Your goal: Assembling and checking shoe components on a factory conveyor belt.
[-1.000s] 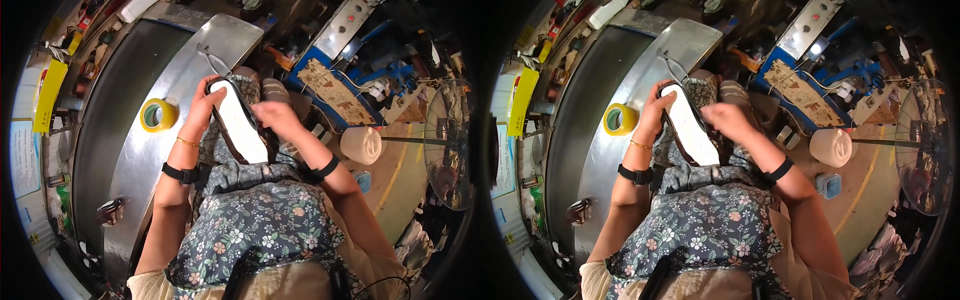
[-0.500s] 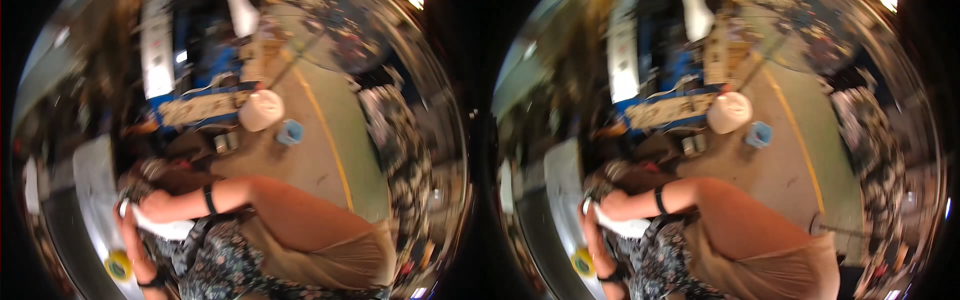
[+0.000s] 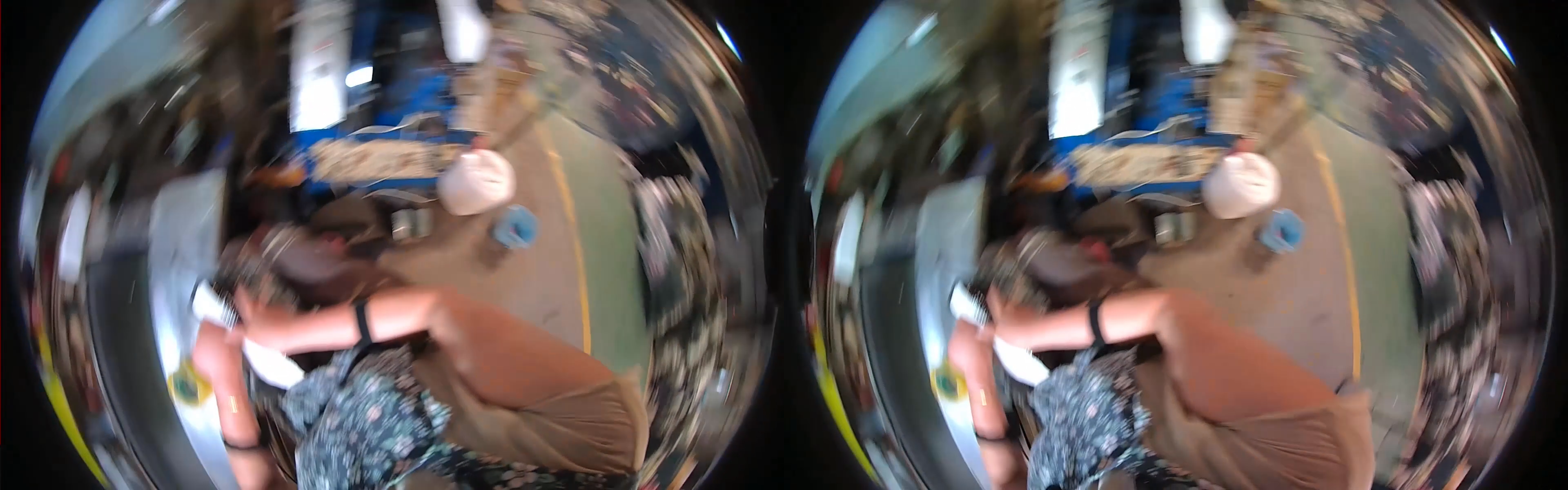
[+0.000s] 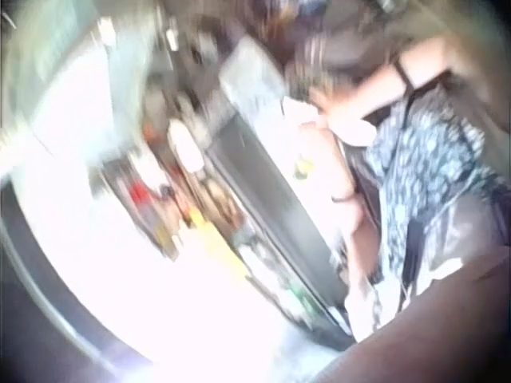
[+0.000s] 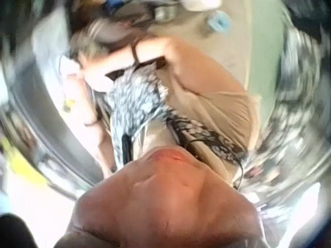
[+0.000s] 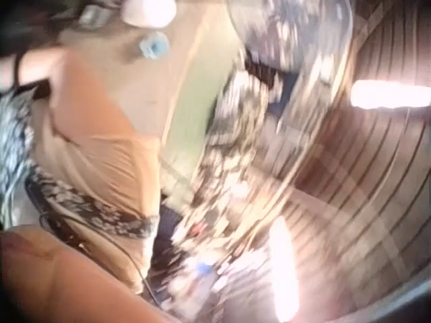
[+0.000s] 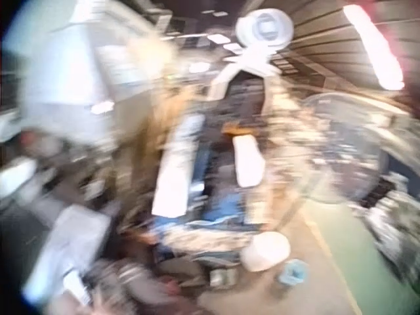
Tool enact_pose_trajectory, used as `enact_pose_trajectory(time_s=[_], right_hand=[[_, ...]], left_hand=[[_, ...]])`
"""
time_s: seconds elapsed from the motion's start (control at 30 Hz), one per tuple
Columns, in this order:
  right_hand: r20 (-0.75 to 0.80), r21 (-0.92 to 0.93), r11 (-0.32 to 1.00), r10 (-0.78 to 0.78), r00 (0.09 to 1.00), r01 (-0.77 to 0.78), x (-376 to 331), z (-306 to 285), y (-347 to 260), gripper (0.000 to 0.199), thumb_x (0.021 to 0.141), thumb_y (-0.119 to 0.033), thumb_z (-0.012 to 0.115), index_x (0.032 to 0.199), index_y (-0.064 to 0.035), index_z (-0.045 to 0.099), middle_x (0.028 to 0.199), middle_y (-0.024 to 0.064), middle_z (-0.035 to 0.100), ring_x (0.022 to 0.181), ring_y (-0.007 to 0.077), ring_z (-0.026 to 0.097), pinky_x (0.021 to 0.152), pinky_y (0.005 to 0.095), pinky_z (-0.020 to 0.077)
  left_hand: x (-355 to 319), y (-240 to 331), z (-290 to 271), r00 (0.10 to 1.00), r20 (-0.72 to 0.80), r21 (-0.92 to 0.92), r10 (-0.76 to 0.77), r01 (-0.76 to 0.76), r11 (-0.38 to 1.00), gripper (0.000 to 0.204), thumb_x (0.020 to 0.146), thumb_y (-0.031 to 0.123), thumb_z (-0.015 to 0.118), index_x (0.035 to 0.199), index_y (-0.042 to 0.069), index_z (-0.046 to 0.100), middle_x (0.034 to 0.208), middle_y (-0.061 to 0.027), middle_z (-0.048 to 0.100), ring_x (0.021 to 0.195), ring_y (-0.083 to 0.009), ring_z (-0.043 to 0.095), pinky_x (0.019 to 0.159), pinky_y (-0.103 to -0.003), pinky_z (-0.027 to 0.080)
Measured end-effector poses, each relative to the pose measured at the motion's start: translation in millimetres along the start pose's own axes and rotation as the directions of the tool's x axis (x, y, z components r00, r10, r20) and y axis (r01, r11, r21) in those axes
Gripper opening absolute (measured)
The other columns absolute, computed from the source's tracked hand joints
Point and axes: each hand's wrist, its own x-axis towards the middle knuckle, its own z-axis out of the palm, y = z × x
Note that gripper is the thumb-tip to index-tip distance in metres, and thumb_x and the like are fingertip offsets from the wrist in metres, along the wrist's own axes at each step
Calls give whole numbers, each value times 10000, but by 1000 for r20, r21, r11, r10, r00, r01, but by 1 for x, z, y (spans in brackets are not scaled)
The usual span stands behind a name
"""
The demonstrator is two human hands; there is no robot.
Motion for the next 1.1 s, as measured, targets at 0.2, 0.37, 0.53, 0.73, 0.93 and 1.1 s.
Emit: enact_pose_trajectory(time_s=[0.2, 0.37, 0.53, 0.73, 0.93, 1.1], right_hand=[[10, 172, 959, -230, 973, 225, 11, 15, 63, 845, 961, -479, 505, 1516, 22, 111, 1491, 330, 293, 1341, 438, 396, 1085, 463, 356], [158, 179, 973, -177, 971, 148, -1, -3, 36, 841, 989, -451, 474, 1510, 55, 52, 1499, 327, 290, 1380, 411, 357, 1123, 398, 309], [408, 103, 994, -73, 910, 33, 49, -40, 50, 807, 989, -646, 303, 1451, 13, 360, 1304, 162, 551, 1148, 280, 558, 950, 341, 448], [74, 235, 972, 10, 997, -27, 136, -31, 21, 583, 1008, -518, 416, 1158, -5, 649, 1054, 135, 674, 950, 247, 628, 825, 354, 484], [-172, -586, 756, -468, 867, 292, 95, -18, -25, 292, 971, -223, 452, 827, -18, 603, 793, 187, 680, 791, 419, 655, 703, 508, 499], [135, 400, 904, -220, 966, 150, 122, -14, 0, 397, 1027, -295, 418, 971, 6, 670, 909, 110, 698, 867, 205, 651, 827, 351, 492]], left_hand=[[-43, -17, 63, 947, -310, -523, -88, -92, 847, 446, 1032, 330, 356, 1312, 14, 499, 871, -265, 678, 794, -469, 650, 693, -528, 524], [-39, -14, 63, 945, -298, -911, -133, -240, 337, 537, 1053, 433, 338, 1239, -12, 573, 1226, -228, 616, 1067, -291, 635, 903, -388, 511], [38, -24, 28, 917, 356, -744, 180, 394, -539, 667, 1014, 590, 301, 1148, 32, 642, 1046, -131, 698, 924, -238, 681, 872, -364, 553], [65, 9, 14, 939, 343, -928, 12, 341, -152, 582, 974, 520, 452, 1127, -2, 659, 1004, -109, 697, 837, -192, 642, 784, -322, 498], [59, -9, 41, 985, -29, -900, -172, 49, 433, 618, 968, 521, 470, 1111, -54, 648, 964, -130, 686, 908, -205, 638, 804, -300, 490], [3, -14, 30, 995, 86, -969, -43, 93, 230, 594, 965, 337, 578, 1392, -49, 432, 1212, -159, 615, 1020, -208, 601, 909, -312, 468]])
